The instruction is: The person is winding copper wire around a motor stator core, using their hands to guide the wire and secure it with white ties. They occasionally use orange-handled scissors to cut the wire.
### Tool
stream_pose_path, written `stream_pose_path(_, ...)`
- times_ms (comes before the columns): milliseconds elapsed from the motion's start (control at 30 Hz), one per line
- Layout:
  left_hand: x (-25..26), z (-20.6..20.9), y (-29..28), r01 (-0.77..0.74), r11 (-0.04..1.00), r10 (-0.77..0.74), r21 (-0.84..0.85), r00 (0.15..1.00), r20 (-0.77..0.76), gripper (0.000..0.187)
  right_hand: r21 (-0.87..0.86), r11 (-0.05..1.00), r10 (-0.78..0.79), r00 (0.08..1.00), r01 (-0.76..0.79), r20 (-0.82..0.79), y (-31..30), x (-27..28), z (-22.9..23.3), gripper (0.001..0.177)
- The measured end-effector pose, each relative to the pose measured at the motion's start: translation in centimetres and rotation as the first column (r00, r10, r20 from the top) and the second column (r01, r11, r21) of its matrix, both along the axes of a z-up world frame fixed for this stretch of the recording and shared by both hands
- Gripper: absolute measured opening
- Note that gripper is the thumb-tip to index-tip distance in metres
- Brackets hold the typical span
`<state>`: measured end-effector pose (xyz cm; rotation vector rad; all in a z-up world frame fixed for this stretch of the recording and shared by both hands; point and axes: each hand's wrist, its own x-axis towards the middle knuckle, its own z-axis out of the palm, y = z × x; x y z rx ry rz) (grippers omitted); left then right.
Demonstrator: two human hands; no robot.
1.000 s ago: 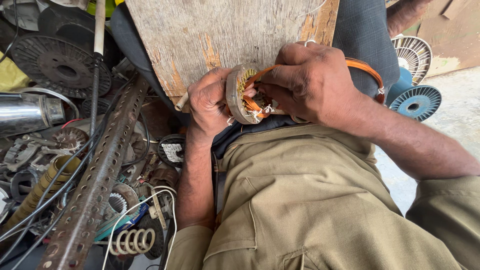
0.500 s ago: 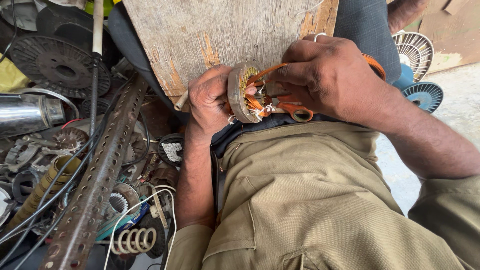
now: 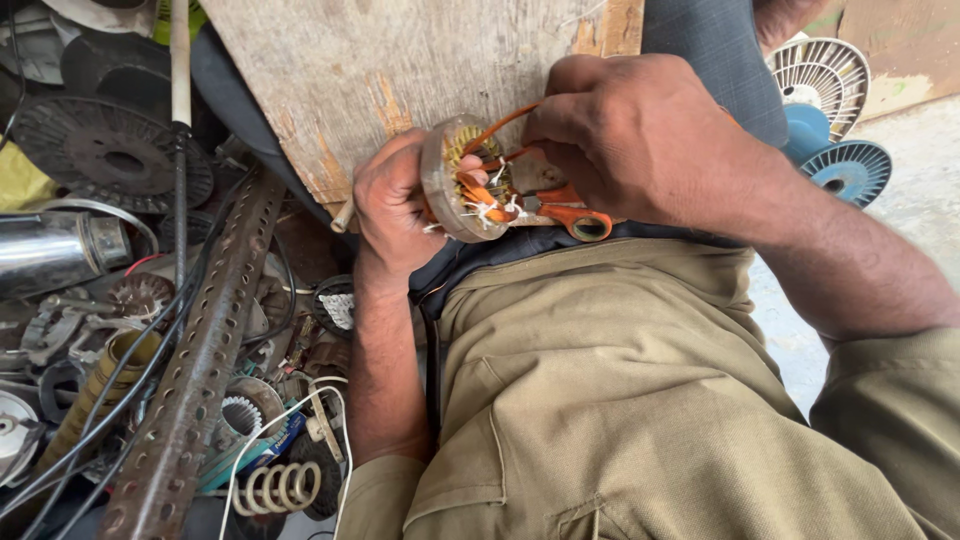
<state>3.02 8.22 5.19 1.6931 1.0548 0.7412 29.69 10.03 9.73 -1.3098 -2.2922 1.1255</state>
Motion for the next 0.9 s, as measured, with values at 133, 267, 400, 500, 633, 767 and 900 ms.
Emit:
stream_pose_path(133,0.4,0.1,-0.1,-0.043,0.999,0.042,-0.032,0.999,-0.022,0.028,-0.010,1.000,-0.005,1.000,0.005,-0.024,0.2,0.0,0.1,0.020)
stream_pose_path(267,0.6,0.3,0.0,-0.053,0.997,0.052,-0.051,0.998,-0.030,0.027,0.108,0.994,0.029,0.998,-0.023,-0.059,0.0,-0.1,0.1,0.026)
stream_pose_path(400,0.5,0.5,0.0,-0.029,0.992,0.030,-0.120,1.000,0.007,0.021,0.192,0.981,0.020,0.998,-0.007,-0.065,-0.6,-0.5,-0.6,0.025)
stream_pose_path(500,0.4,0.6,-0.1,0.012,0.996,-0.012,-0.085,1.000,-0.002,0.019,0.154,0.988,-0.013,1.000,0.015,-0.014,-1.0,-0.9,-0.9,0.026)
stream_pose_path(633,0.7,0.5,0.0,-0.025,0.993,0.025,-0.114,1.000,0.000,0.022,0.132,0.991,-0.023,0.998,0.015,0.055,-0.7,-1.6,-0.6,0.025)
stream_pose_path(767,0.5,0.1,-0.2,-0.011,0.997,0.011,-0.080,1.000,-0.006,0.021,-0.030,0.996,0.084,0.992,-0.081,0.095,-0.1,-1.0,-0.1,0.028)
stream_pose_path(900,0.2,-0.3,-0.1,0.015,0.998,-0.013,-0.067,1.000,0.020,0.022,0.018,0.986,0.161,0.978,-0.165,0.133,0.2,-0.2,0.3,0.040)
